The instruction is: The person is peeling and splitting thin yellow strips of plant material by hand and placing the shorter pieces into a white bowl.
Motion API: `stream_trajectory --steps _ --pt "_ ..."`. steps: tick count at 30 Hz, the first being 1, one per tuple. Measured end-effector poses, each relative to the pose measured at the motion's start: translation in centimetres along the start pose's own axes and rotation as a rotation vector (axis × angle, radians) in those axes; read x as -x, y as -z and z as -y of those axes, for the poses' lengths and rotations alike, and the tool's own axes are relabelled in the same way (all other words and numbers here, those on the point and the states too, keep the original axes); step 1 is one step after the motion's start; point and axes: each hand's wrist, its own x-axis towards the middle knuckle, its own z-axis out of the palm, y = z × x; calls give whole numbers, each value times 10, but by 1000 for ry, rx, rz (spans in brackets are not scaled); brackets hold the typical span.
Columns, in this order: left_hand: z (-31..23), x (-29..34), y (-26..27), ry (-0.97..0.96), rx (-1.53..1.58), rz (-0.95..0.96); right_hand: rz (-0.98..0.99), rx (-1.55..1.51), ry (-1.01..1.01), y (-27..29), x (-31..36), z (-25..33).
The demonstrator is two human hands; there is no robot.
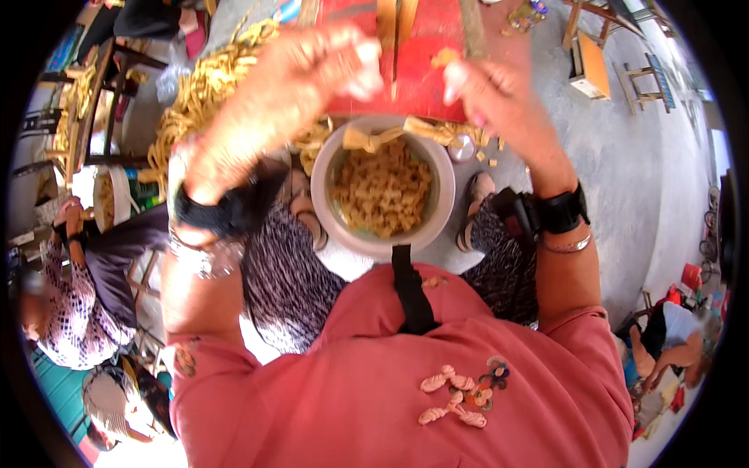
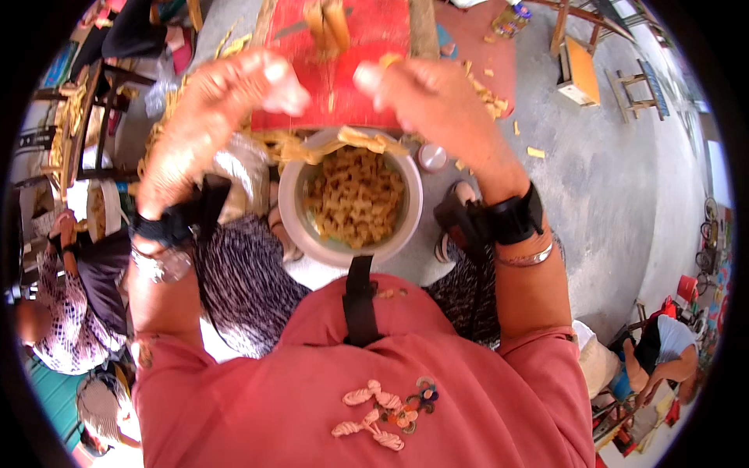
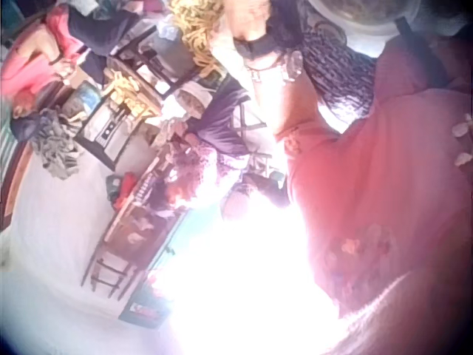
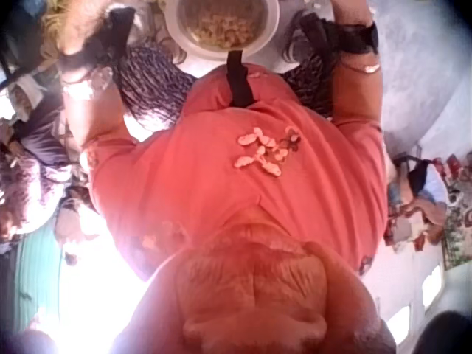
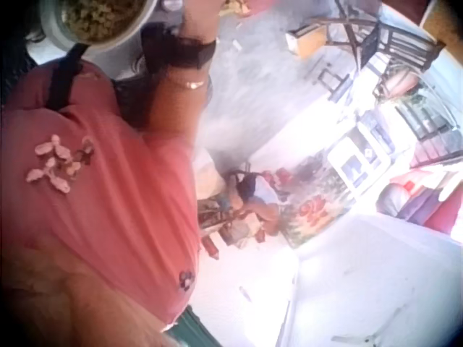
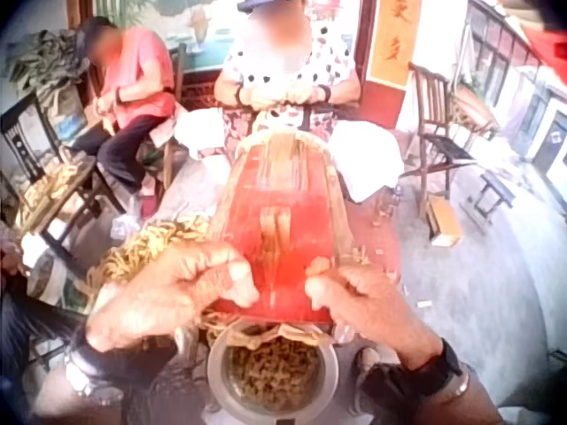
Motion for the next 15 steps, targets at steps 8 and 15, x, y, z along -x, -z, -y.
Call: stream_trajectory --steps 8,15 --pt "9 25 66 115 9 -7 -51 94 97 -14 5 -17" --pt "175 61 67 578 2 47 -143 119 13 -24 7 -14"
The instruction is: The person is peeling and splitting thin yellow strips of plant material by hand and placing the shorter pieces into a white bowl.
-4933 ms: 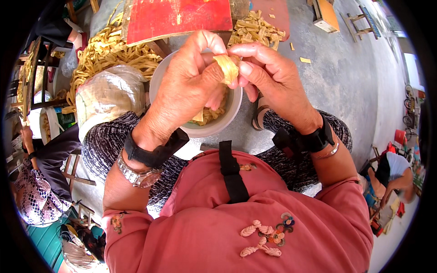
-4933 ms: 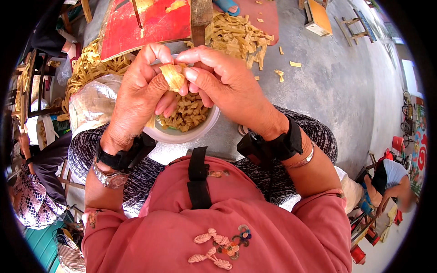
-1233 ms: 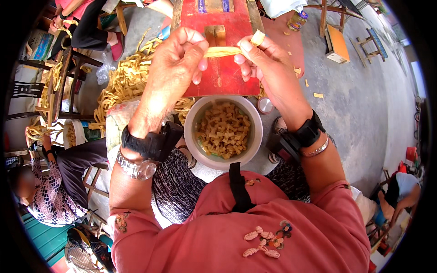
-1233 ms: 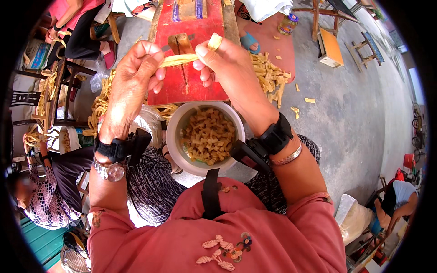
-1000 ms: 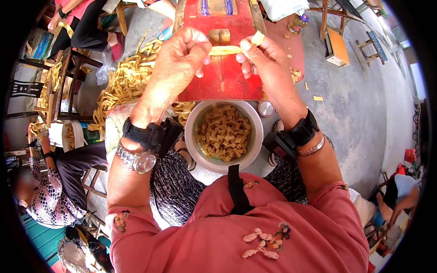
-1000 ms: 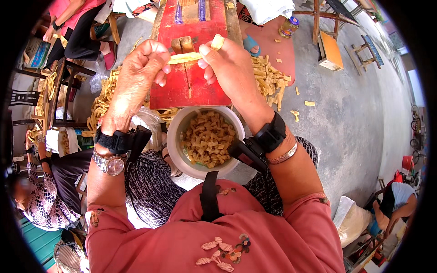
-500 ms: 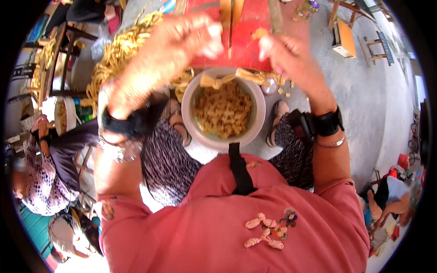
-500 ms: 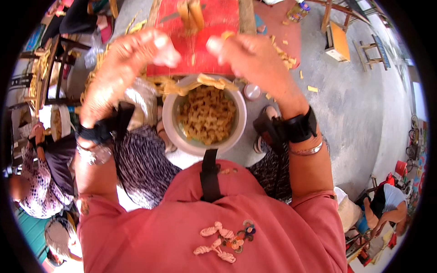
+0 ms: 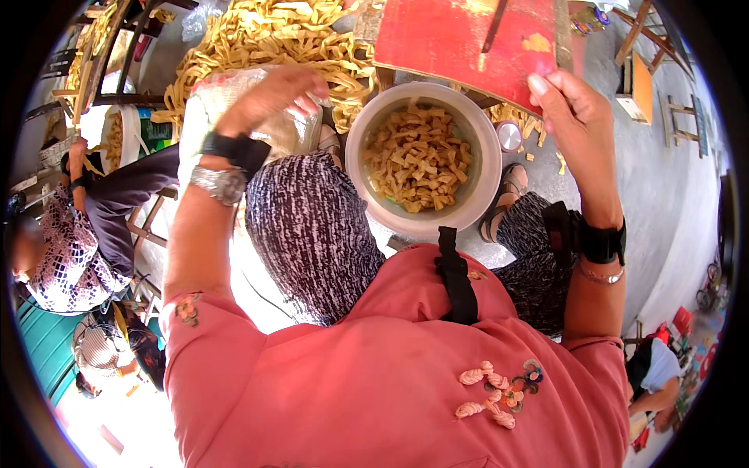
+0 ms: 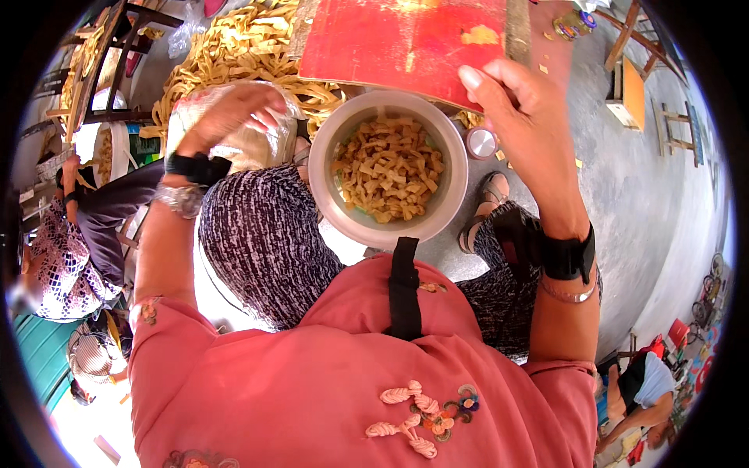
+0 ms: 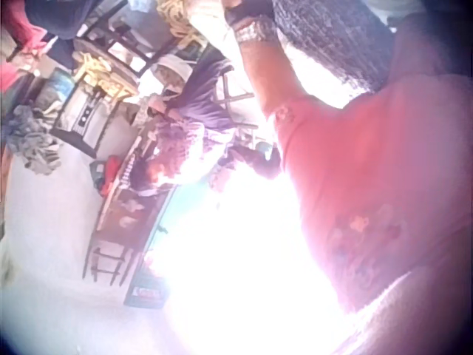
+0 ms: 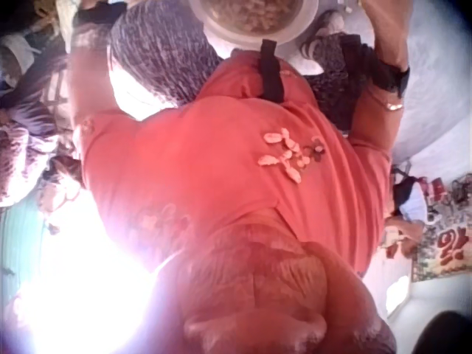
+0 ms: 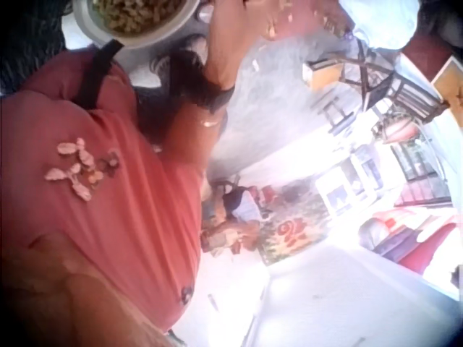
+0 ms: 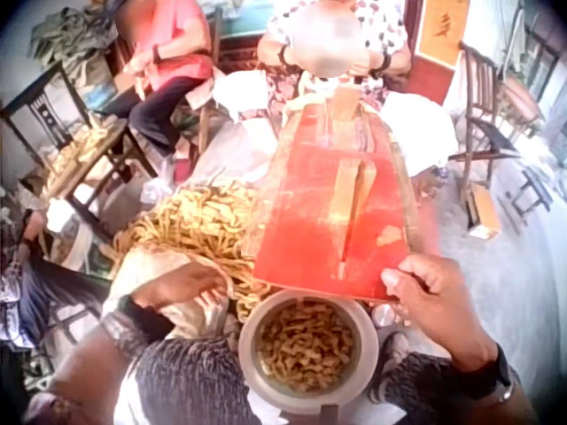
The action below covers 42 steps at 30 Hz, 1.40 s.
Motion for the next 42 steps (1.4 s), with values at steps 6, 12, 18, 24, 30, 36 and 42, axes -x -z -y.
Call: stream_trajectory --steps 6,12,18,24,30,36,42 --pt "128 -57 -51 -92 -138 113 -116 158 -46 -7 6 10" --pt "166 -95 -61 -177 -396 109 -176 186 -94 -12 7 11" --pt "185 -129 -80 -255 -495 113 -204 121 -86 -16 6 10" --pt "190 -137 -76 -335 -494 -50 -203 104 -77 -15 8 6" --pt "113 -91 -36 -276 -497 -333 -195 155 -55 -17 9 11" --pt "21 -4 -11 -211 -390 -409 -174 126 74 -16 12 0" --pt "-43 74 2 -446 -282 -371 -129 64 90 -14 17 -2"
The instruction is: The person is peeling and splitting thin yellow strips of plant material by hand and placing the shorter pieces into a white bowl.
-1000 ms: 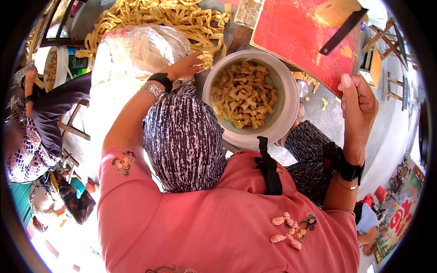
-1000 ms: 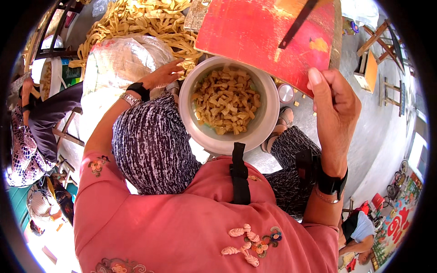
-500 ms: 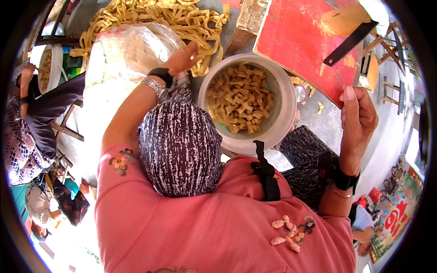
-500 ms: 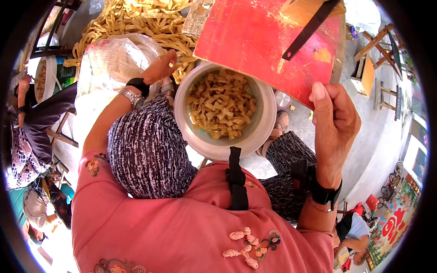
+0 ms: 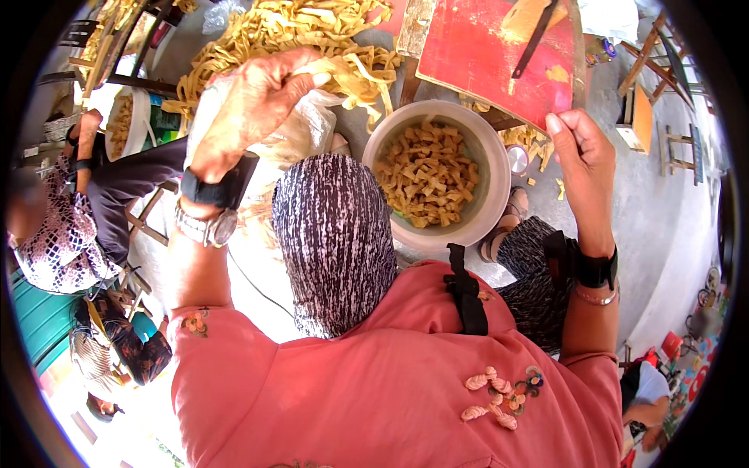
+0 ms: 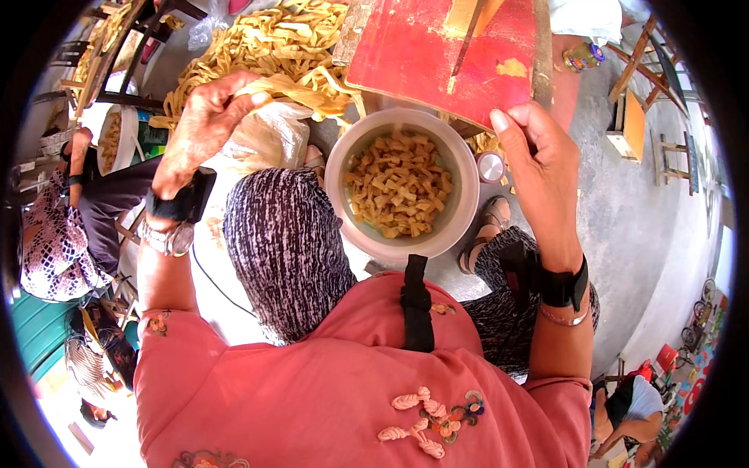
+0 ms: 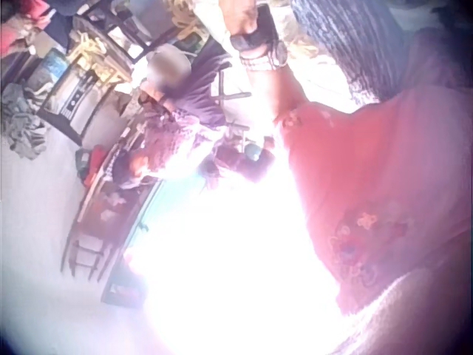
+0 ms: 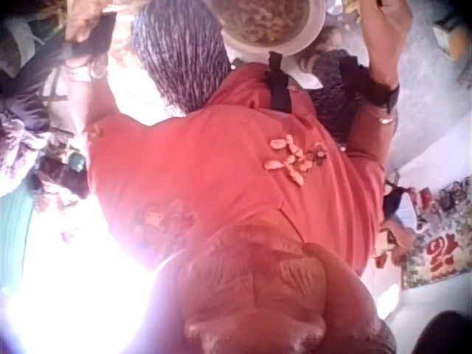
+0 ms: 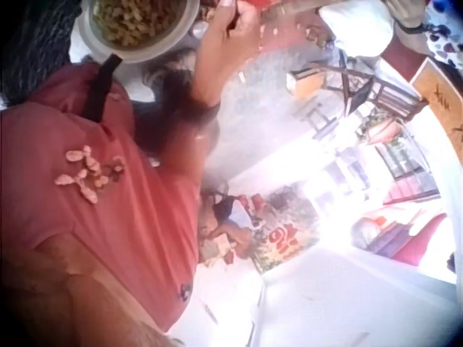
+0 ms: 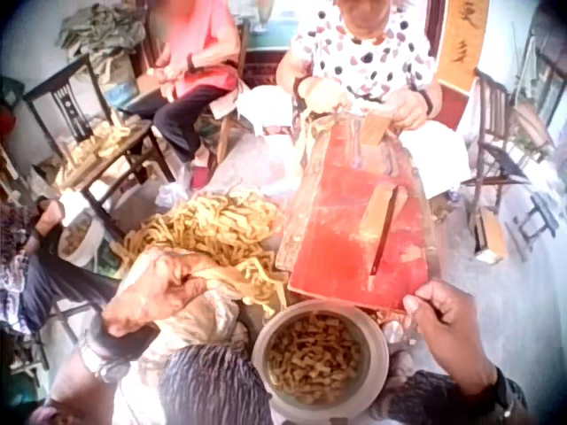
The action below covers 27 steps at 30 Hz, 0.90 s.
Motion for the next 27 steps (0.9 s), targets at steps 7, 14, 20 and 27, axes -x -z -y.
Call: stream_trajectory --steps 7,14,20,27 --pt "-103 41 31 -212 64 -139 -3 -91 22 6 7 -2" --pt "-170 60 39 -92 125 -302 39 -157 142 12 25 9" --pt "-190 52 28 20 565 -318 238 -206 227 0 45 21" --pt "-209 36 6 18 1296 6 314 -405 486 -35 58 24"
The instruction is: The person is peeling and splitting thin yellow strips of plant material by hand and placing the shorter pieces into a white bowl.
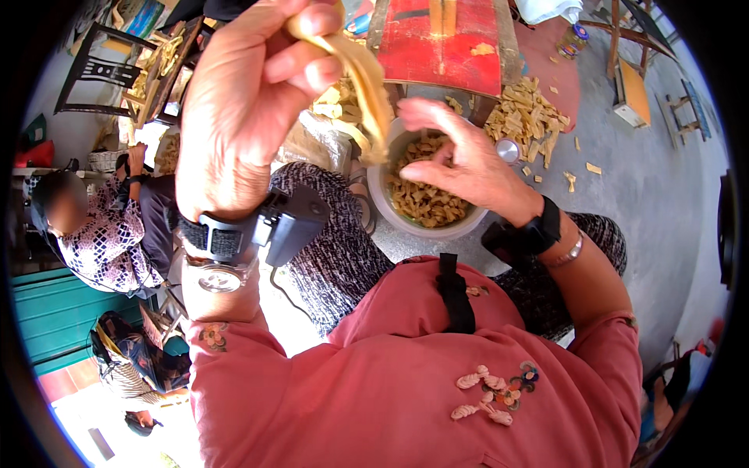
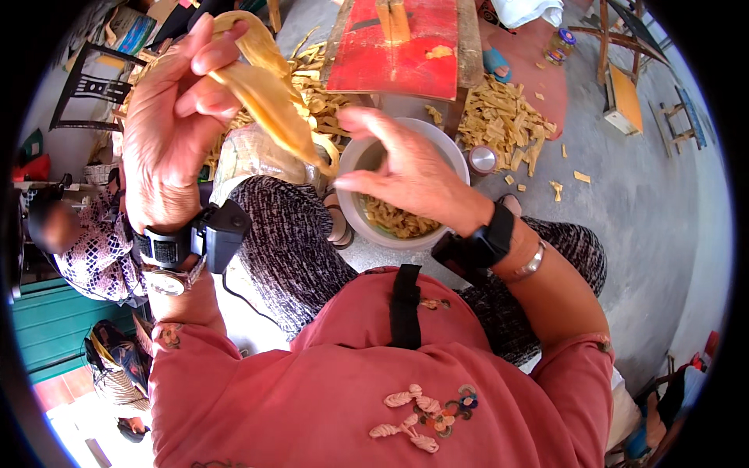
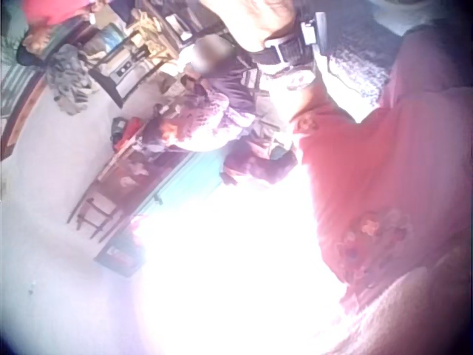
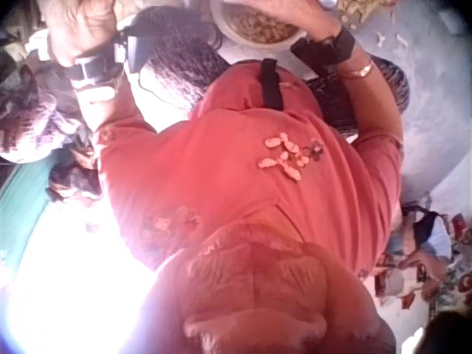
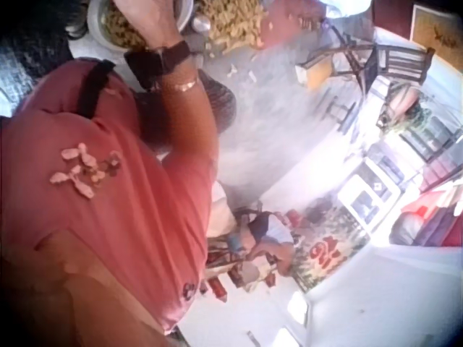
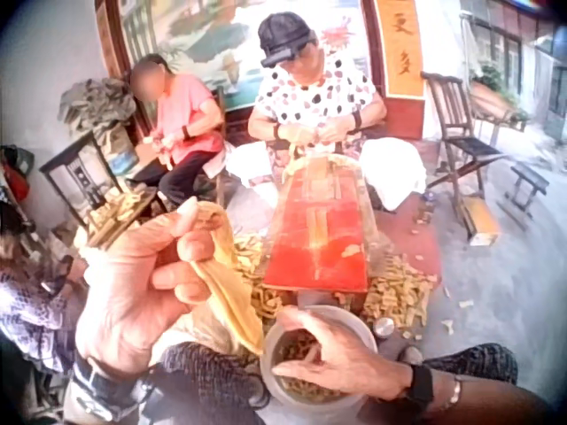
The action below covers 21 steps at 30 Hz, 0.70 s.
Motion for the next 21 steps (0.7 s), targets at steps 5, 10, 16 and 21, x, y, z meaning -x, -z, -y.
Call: stream_trajectory --steps 5,10,16,21 --pt "12 -25 18 23 215 33 337 -366 -215 -2 -1 -2" --pt "-13 -54 117 -126 424 -326 629 -359 -503 28 18 22" --pt "0 -62 228 -230 182 -712 530 -95 -571 87 52 18" --pt "20 -65 241 66 -104 -652 524 -31 -691 121 63 5"
